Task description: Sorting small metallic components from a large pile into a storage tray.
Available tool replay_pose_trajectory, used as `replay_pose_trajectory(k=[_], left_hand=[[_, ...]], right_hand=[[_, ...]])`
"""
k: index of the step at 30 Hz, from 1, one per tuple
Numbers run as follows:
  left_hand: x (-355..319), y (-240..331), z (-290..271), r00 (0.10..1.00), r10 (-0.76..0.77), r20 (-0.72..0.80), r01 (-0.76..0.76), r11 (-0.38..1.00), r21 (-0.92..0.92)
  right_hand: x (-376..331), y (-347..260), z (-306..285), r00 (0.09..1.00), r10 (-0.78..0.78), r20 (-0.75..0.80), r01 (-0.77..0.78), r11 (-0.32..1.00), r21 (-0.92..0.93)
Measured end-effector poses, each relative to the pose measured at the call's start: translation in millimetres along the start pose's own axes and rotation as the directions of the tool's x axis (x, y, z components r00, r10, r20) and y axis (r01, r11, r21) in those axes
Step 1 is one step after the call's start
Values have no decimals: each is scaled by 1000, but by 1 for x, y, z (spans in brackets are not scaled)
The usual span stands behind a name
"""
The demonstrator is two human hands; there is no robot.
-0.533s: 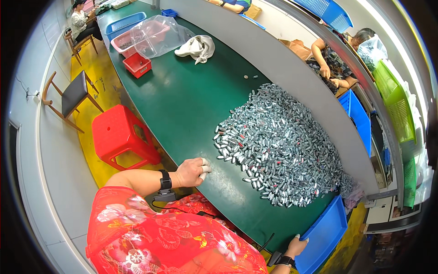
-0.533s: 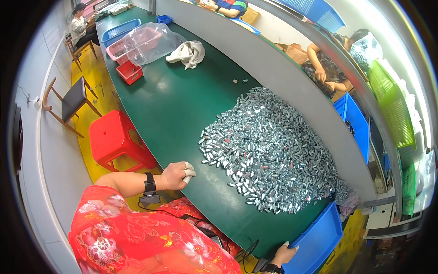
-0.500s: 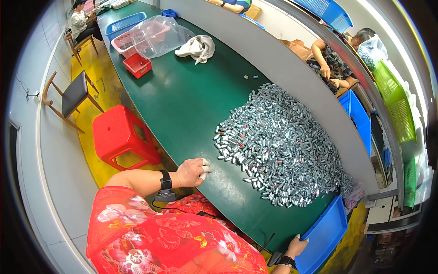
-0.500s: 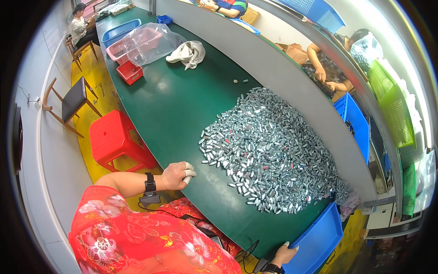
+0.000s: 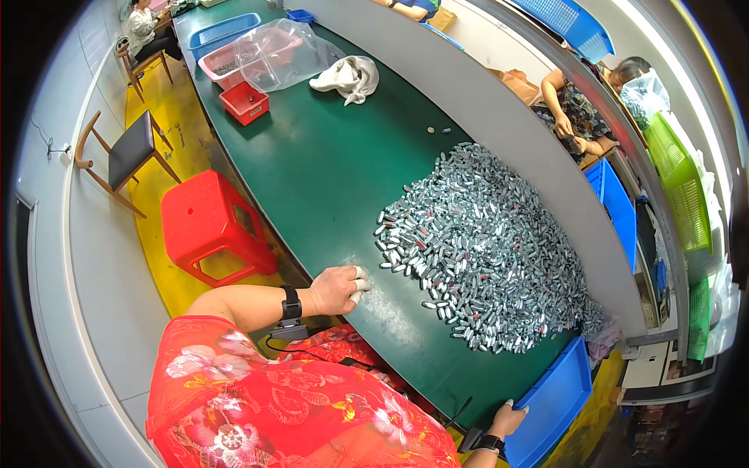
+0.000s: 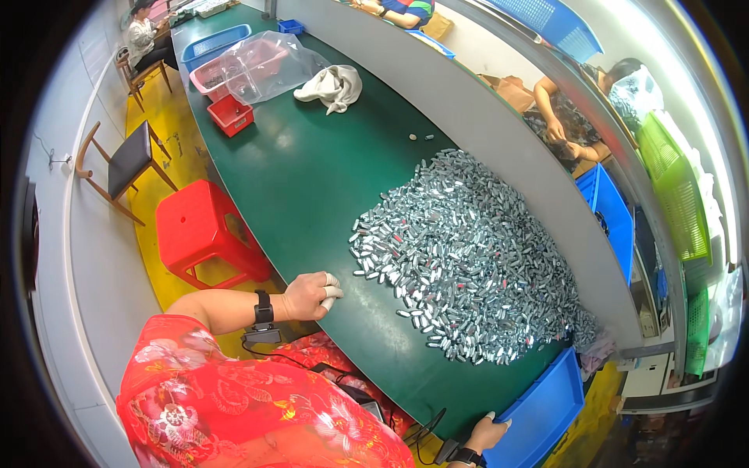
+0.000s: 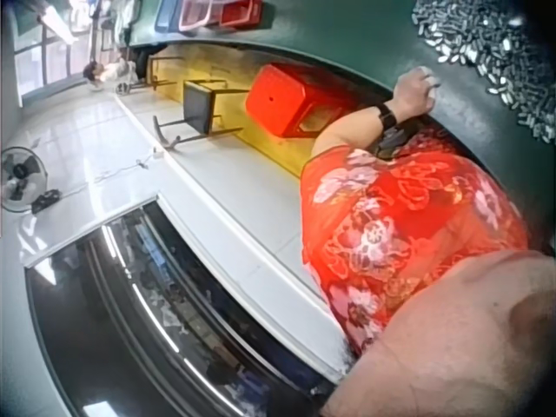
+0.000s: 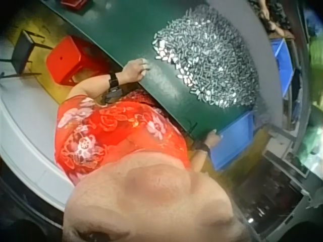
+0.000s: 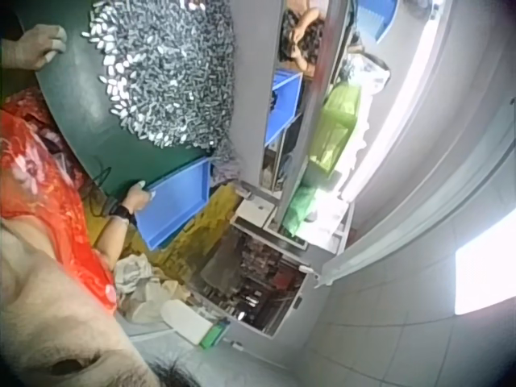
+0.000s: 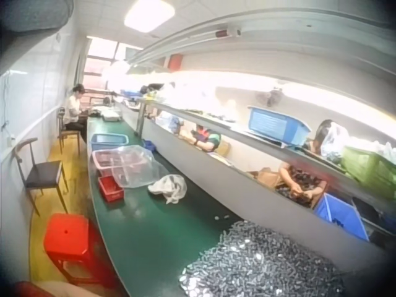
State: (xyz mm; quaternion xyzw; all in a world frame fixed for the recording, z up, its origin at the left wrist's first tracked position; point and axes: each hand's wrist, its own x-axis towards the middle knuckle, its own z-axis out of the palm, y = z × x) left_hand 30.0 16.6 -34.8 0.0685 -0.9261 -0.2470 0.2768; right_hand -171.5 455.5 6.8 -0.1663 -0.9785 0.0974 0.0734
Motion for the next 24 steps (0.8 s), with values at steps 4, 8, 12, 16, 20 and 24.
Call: replay_pose_trajectory(k=[4, 8, 12, 16, 20, 24], left_hand=[[-2, 1, 2, 1000, -2, -6, 2, 1000, 12], [-6, 4, 0, 1000, -6, -20, 7, 999, 33], [-9, 7, 0, 999, 6, -33, -5, 1000, 21], [-2, 3, 2, 1000, 4, -18, -3, 999, 37], [4, 6, -2, 998, -11, -55, 13, 999, 31], [14, 11, 2, 998, 19, -61, -21, 999, -39]], right_hand=[[7, 5, 5, 999, -34, -16, 34, 999, -19], [-2, 0, 1, 1000, -3, -20, 2, 1000, -22], [-6, 4, -8, 999, 30, 26, -30, 999, -12], [5, 22, 8, 986, -164, -20, 164, 986, -22], [10, 5, 14, 985, -150, -80, 151, 988, 12], [9, -2, 1, 999, 43, 0, -43, 999, -2]])
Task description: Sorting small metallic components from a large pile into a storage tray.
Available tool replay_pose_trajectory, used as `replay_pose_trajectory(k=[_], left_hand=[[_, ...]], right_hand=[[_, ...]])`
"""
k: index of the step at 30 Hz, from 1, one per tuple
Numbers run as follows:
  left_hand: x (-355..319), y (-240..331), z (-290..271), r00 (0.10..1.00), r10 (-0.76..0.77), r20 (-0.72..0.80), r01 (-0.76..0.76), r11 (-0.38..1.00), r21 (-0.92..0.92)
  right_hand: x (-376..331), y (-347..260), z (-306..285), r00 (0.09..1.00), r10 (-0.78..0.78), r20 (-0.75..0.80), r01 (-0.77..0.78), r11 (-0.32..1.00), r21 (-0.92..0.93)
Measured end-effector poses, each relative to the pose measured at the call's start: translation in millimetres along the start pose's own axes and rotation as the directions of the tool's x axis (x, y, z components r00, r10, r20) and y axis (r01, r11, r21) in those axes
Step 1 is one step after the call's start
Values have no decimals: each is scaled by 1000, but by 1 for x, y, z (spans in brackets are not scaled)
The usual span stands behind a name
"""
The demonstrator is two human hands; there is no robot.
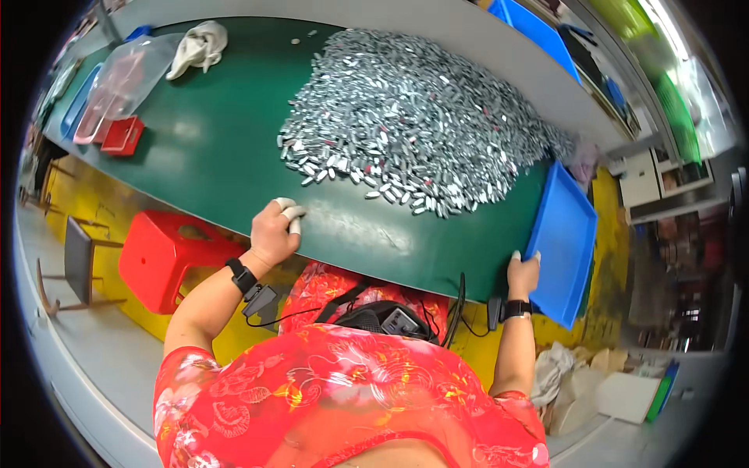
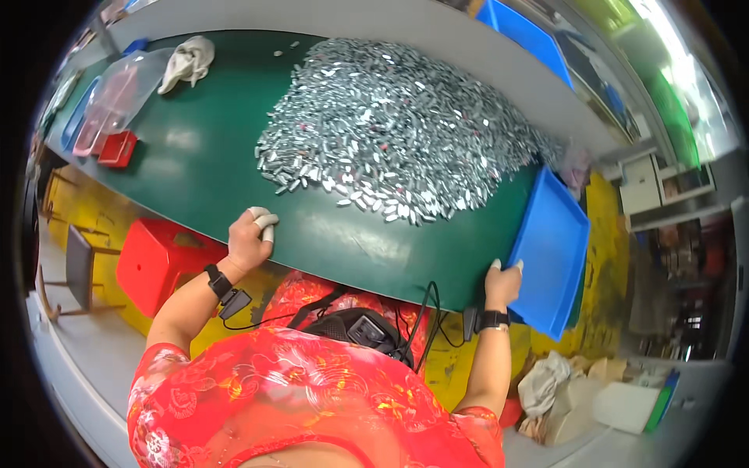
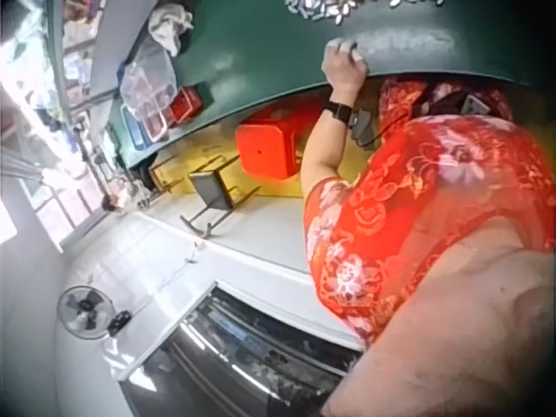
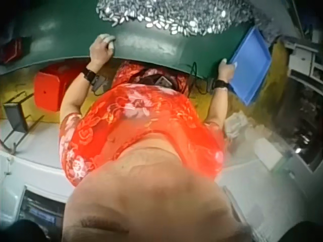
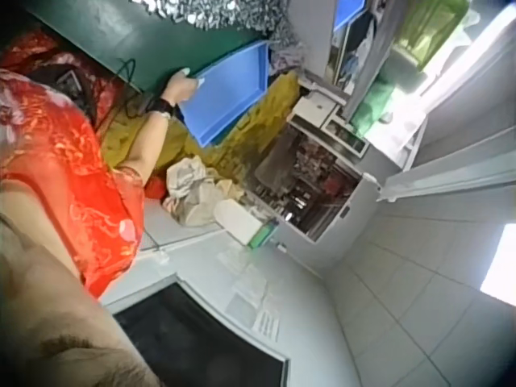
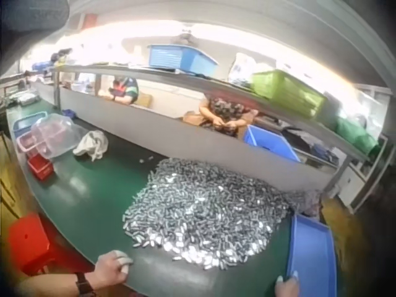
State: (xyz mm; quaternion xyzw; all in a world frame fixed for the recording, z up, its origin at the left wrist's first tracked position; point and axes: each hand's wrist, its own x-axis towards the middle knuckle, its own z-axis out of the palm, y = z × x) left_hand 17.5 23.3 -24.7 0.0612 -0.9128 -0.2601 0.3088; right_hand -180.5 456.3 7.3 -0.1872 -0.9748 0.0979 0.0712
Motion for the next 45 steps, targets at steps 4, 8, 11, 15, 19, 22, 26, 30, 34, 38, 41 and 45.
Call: replay_pose_trajectory(k=[4, 8, 11, 15, 19, 22, 26, 30, 34, 38, 41, 45], left_hand=[[-1, 5, 2, 1000, 10, -18, -10, 1000, -9], [-7, 7, 3, 1000, -21, -16, 21, 1000, 5], [-7, 10, -1, 1000, -12, 1, 12, 1000, 19], [-7, 10, 0, 1000, -27, -14, 27, 998, 50], [-3, 12, 2, 999, -36, -29, 38, 997, 67], [-4, 8, 3, 999, -41, -32, 43, 997, 64], [2, 12, 8, 999, -52, -1, 52, 998, 41], [4, 20, 12, 983, -182, -26, 172, 960, -219], [50, 105, 37, 753, -163, 638, 655, 285, -700], [76, 145, 67, 682, -42, 730, 713, -183, -677], [83, 143, 69, 711, -41, 702, 679, -219, -701], [85, 124, 58, 708, 82, 702, 696, 92, -712]], right_hand=[[9, 20, 10, 998, -57, -9, 57, 998, 13], [2, -18, -10, 881, -427, -201, 434, 901, -12], [22, -72, -13, 688, -699, -195, 725, 672, 152], [49, -140, 14, 665, -743, -73, 730, 627, 273], [68, -161, 46, 547, -831, -98, 834, 532, 144], [67, -155, 48, 673, -736, -76, 733, 650, 203], [31, -140, 24, 665, -696, -269, 717, 496, 490], [-53, -149, -29, 641, -719, -267, 653, 328, 683], [-86, -143, -39, 504, -802, -322, 667, 124, 735], [-93, -146, -49, 422, -867, -264, 707, 132, 695], [-87, -146, -59, 373, -898, -234, 695, 103, 712], [-78, -153, -78, 317, -938, -137, 625, 98, 775]])
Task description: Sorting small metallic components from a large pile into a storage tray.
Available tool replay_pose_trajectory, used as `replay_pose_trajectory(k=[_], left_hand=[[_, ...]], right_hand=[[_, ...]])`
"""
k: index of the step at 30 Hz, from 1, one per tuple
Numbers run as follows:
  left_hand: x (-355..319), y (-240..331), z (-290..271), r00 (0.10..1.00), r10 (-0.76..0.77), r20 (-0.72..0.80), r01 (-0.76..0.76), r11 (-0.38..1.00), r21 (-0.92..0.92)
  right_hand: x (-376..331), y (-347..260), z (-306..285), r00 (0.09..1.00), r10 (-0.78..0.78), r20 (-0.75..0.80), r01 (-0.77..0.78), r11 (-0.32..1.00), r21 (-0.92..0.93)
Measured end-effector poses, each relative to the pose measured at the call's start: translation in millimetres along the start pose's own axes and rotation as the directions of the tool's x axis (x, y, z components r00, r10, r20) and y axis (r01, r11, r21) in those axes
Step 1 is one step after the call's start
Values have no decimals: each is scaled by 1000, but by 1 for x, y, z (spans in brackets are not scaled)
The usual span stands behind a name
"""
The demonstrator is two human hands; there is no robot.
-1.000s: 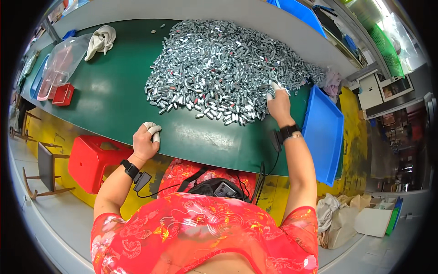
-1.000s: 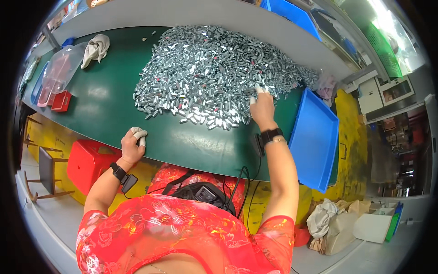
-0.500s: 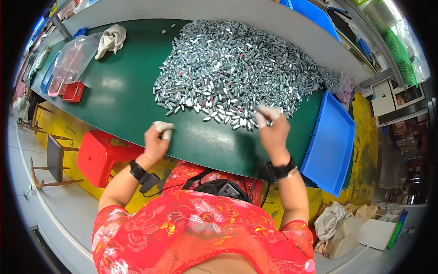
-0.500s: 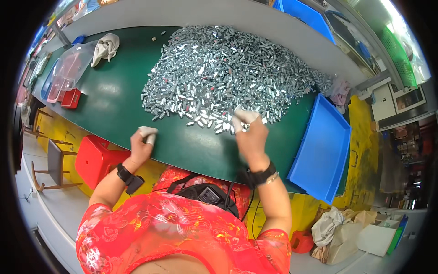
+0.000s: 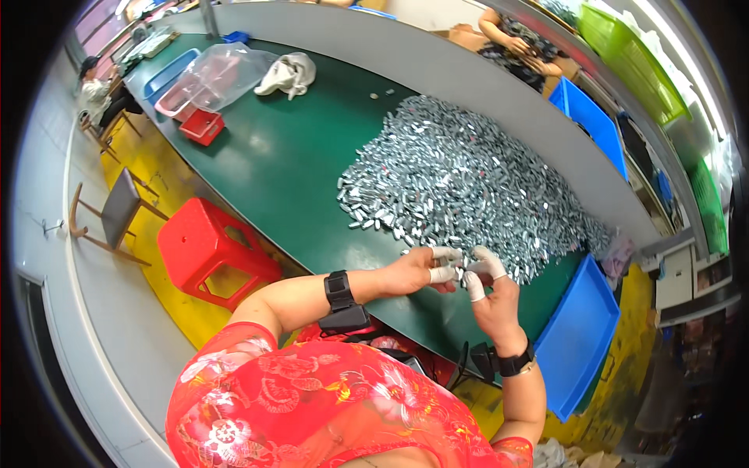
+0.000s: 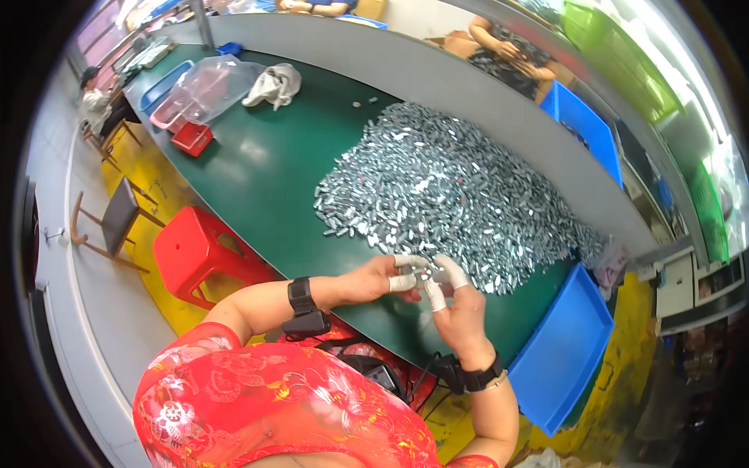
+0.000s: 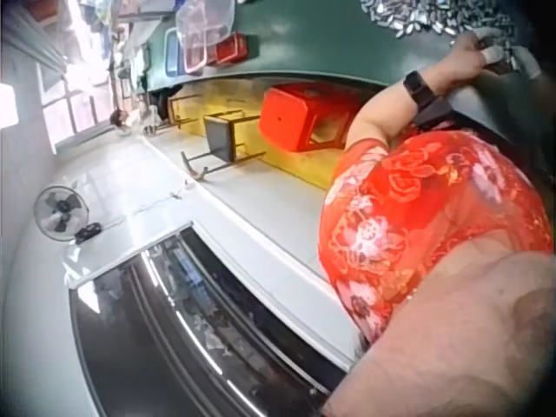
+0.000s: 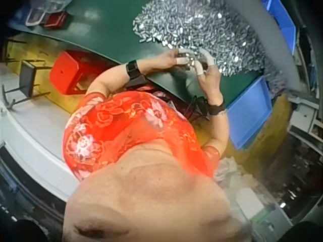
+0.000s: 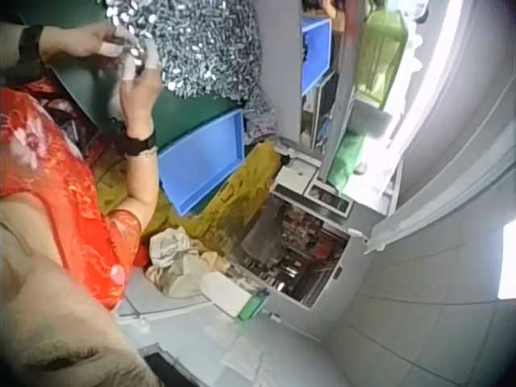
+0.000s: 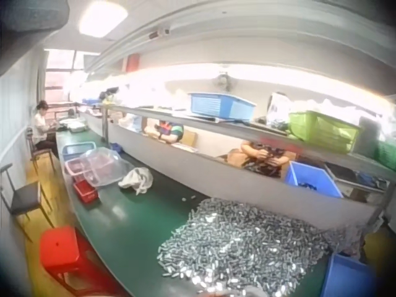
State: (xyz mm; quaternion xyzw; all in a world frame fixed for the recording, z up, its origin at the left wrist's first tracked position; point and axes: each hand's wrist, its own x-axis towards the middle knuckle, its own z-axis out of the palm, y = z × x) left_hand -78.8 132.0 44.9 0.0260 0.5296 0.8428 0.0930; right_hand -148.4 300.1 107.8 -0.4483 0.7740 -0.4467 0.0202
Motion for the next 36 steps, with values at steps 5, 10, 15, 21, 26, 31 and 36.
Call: replay_pose_trajectory(k=[5, 10, 15, 21, 26, 31, 36], left_hand=[[-12, -2, 9, 985, 164, 46, -170, 959, 227], [-23, 1, 8, 971, 213, 108, -239, 883, 404], [-32, 3, 6, 975, 188, 122, -223, 864, 451], [-33, -5, 2, 955, 286, 82, -293, 861, 416], [-32, -13, -5, 912, 401, 89, -390, 778, 493], [-36, -1, 8, 945, 327, 27, -316, 882, 351], [-25, -6, 10, 950, 311, 7, -300, 911, 284]], right_hand=[[4, 9, -3, 978, 62, 200, -36, 991, -133], [5, 1, 6, 929, 45, 367, -4, 994, -112], [2, 5, 14, 915, 76, 397, 0, 982, -188], [-1, 3, 20, 902, 192, 387, -169, 981, -93], [-2, -5, 26, 909, 303, 286, -383, 877, 290], [4, -1, 23, 829, 324, 457, -522, 742, 421], [5, -2, 20, 863, 324, 386, -480, 764, 431]])
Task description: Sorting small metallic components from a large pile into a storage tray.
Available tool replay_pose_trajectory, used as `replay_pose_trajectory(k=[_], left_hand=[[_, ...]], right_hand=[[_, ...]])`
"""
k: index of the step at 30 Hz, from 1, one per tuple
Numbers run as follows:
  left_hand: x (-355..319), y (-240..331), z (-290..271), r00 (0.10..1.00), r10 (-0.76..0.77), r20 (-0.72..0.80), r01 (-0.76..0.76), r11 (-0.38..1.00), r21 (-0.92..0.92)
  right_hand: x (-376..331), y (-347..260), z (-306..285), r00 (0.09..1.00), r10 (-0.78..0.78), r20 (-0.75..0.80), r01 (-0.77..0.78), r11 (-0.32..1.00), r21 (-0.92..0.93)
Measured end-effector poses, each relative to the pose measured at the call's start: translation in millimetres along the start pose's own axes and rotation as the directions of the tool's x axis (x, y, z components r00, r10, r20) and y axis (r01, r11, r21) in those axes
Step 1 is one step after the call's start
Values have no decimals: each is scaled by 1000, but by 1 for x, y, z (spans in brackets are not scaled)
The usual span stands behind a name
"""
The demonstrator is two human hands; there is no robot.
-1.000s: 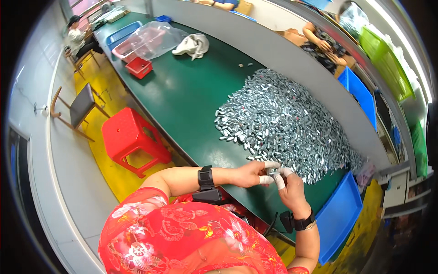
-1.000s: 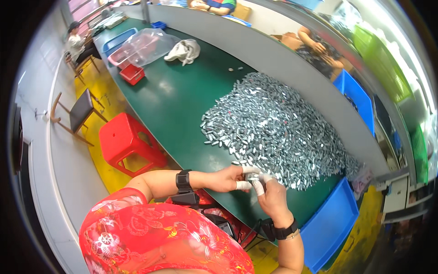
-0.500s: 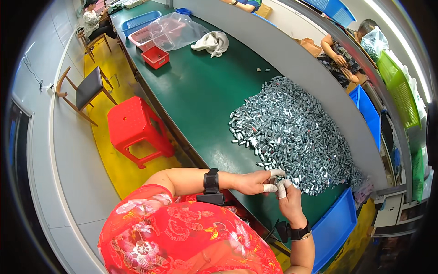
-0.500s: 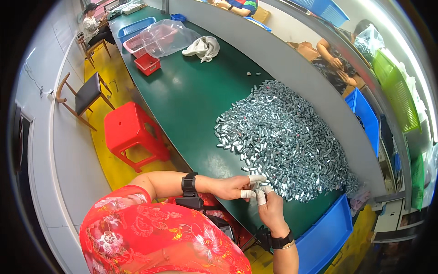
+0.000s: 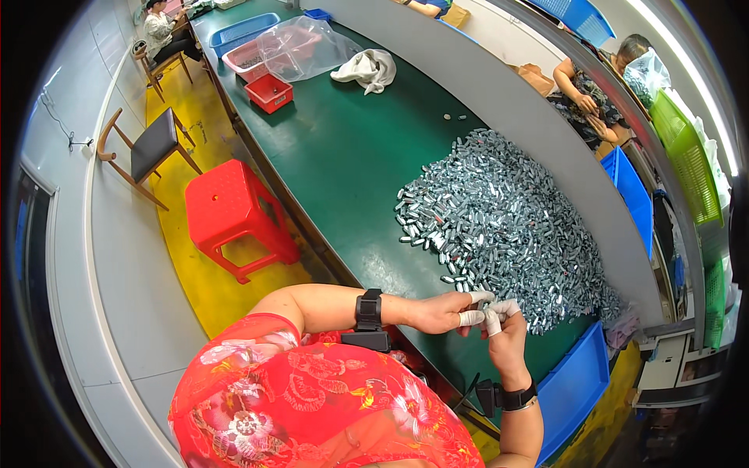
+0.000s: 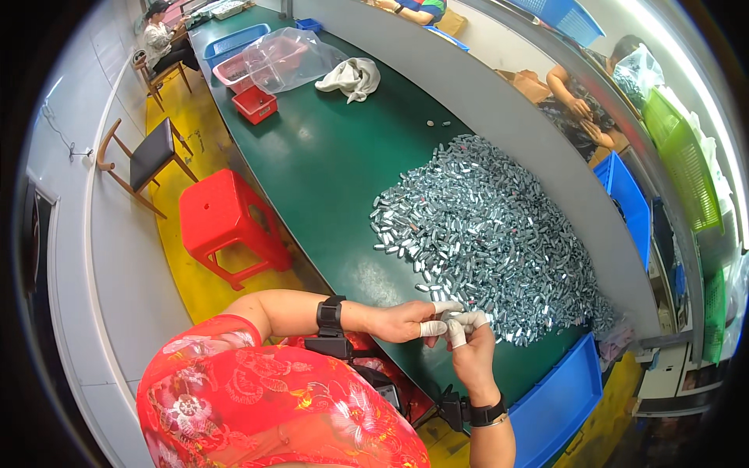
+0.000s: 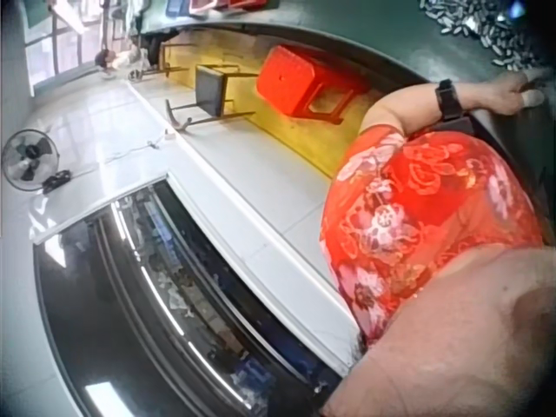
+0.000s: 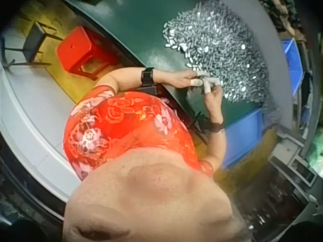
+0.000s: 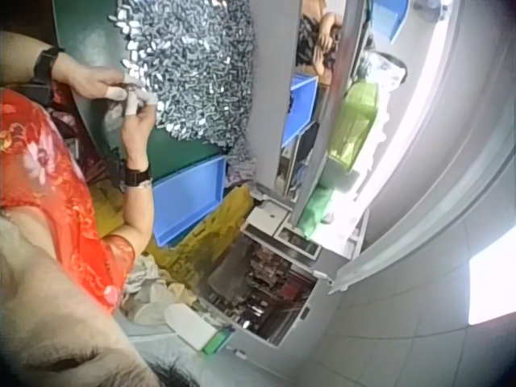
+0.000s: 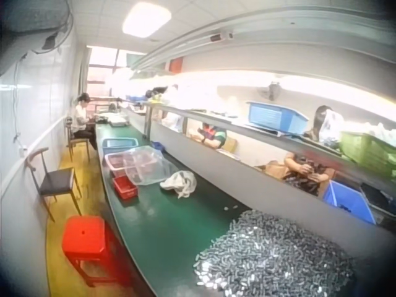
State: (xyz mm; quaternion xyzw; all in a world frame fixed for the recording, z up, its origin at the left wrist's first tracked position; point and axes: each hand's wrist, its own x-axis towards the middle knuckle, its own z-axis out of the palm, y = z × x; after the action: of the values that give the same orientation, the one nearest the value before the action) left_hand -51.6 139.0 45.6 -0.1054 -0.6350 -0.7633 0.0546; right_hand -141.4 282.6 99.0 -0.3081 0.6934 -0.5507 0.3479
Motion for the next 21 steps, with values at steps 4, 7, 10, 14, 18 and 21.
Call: replay_pose_trajectory(k=[4, 7, 10, 14, 18, 21], left_hand=[[5, -4, 0, 998, -23, 60, 29, 995, -98], [6, 0, 2, 991, -86, 99, 103, 979, -178], [8, -2, -1, 983, -130, 133, 154, 969, -195], [5, 8, 1, 995, -80, 53, 79, 997, 21], [4, 9, -3, 997, 82, -2, -79, 961, 265], [6, 3, -5, 989, 148, -7, -136, 930, 340]], right_hand=[[-4, -8, 1, 994, -113, 15, 113, 991, -66], [-4, -10, 3, 982, -184, 37, 185, 981, -57], [-3, 1, 0, 961, -275, 20, 272, 937, -217], [3, 15, -13, 995, -98, 17, 98, 994, -47], [5, 14, -7, 999, -28, -18, 30, 995, 98], [7, 10, -6, 998, -50, -39, 53, 997, 61]])
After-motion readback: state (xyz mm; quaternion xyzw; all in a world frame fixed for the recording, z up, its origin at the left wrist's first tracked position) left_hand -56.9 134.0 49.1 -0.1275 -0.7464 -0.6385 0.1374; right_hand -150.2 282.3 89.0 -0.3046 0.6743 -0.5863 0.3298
